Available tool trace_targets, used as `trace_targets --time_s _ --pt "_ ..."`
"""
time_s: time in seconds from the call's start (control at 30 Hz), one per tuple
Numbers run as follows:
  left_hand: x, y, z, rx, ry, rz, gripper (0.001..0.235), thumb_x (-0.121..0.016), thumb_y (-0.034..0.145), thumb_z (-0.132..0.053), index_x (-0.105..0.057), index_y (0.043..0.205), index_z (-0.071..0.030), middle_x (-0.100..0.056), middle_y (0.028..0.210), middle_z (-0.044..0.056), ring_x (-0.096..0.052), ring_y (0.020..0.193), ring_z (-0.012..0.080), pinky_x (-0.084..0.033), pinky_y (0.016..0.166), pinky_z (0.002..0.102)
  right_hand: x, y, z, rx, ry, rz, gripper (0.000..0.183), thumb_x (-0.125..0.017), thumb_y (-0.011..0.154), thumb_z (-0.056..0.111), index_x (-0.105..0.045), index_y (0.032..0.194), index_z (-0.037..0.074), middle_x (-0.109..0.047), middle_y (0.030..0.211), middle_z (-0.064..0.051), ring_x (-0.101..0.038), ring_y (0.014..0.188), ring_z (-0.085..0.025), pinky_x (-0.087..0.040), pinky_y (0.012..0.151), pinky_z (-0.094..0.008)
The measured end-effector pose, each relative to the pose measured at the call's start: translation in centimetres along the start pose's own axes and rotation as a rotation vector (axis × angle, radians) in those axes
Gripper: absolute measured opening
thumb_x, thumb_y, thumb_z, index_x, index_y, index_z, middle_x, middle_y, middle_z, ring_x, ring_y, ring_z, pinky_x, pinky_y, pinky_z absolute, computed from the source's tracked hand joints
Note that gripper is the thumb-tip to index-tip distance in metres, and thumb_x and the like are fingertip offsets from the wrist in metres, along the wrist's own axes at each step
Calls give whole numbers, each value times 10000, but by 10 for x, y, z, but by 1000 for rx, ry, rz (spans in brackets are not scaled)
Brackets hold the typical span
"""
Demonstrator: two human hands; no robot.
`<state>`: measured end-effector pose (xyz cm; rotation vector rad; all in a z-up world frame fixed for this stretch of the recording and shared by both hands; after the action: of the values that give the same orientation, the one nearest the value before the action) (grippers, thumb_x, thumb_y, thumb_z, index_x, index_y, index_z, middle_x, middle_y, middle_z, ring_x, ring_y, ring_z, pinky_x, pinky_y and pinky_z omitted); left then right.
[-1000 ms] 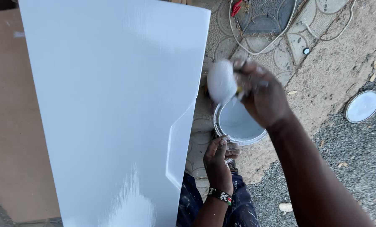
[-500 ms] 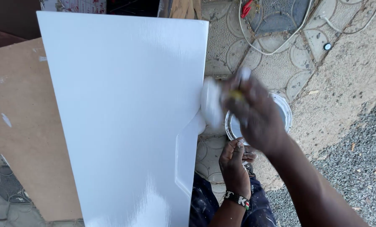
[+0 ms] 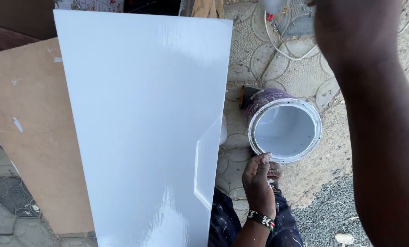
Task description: The person paints a rectangular white board with white paint using a round foam brush. They repeatedly dip the brush into a bucket of paint and apply it to the board's surface. The person also uses a sanding block to smooth the board and places it on a wooden surface alongside other painted boards.
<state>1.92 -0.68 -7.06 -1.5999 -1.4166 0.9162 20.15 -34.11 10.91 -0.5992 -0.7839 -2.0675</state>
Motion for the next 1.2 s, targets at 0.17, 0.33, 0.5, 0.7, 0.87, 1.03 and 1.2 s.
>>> trace_targets --time_s 0.17,0.33,0.5,0.7,0.87,1.03,1.2 --pt "1 0 -1 7 9 -17 327 -675 1116 -220 -917 1269 -63 -880 918 129 -781 732 223 -596 691 329 -25 -21 -22 -417 706 -15 176 -758 1375 268 -675 1386 113 -738 1189 17 -707 1015 -64 -570 859 -221" --pt "5 2 9 30 31 -45 309 -687 1135 -222 -916 1262 -59 -889 919 128 -769 717 209 -613 681 323 -69 -55 13 -569 819 55 184 -686 1157 170 -559 1290 174 -565 1008 17 -509 659 -66 -415 534 -218" --pt "0 0 11 40 32 -49 324 -697 1121 -227 -920 1275 -50 -878 911 127 -764 716 208 -596 682 323 -84 -126 17 -662 859 334 278 -729 1060 220 -738 1312 101 -713 1047 -12 -630 856 -120 -500 714 -295" --pt "-7 -4 12 43 44 -54 327 -676 1141 -226 -920 1263 -46 -871 892 128 -758 704 206 -595 676 330 -99 -90 -47 -874 1048 82 218 -564 1202 26 -723 1332 97 -757 1219 -76 -736 903 -178 -630 746 -313" --pt "-13 -7 9 44 45 -36 344 -663 1144 -238 -918 1279 -50 -855 886 115 -748 702 196 -581 696 333 -130 -50 -70 -971 1343 -52 260 -667 1117 -69 -793 1177 151 -836 1163 -28 -793 1003 -174 -683 818 -360" --pt "-13 -7 9 67 55 -43 340 -656 1153 -218 -925 1282 -56 -868 898 122 -771 719 207 -608 708 327 -158 -23 -61 -810 1441 23 405 -600 1155 -126 -825 1217 205 -846 1216 40 -781 1034 -124 -656 825 -336" --pt "-12 -7 12 71 57 -57 339 -664 1139 -224 -926 1276 -57 -864 899 118 -766 726 203 -611 716 327 -176 -76 -46 -792 1430 461 514 -482 1033 -249 -826 1210 90 -872 1192 -87 -831 1082 -232 -659 912 -396"
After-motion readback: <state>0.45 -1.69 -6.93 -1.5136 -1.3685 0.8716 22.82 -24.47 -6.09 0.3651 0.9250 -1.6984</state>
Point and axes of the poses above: each hand's wrist, its own y-axis towards the middle knuckle, its own x-axis out of the back of the hand, z = x × y, the point moved 8 cm from there along y, towards the middle knuckle
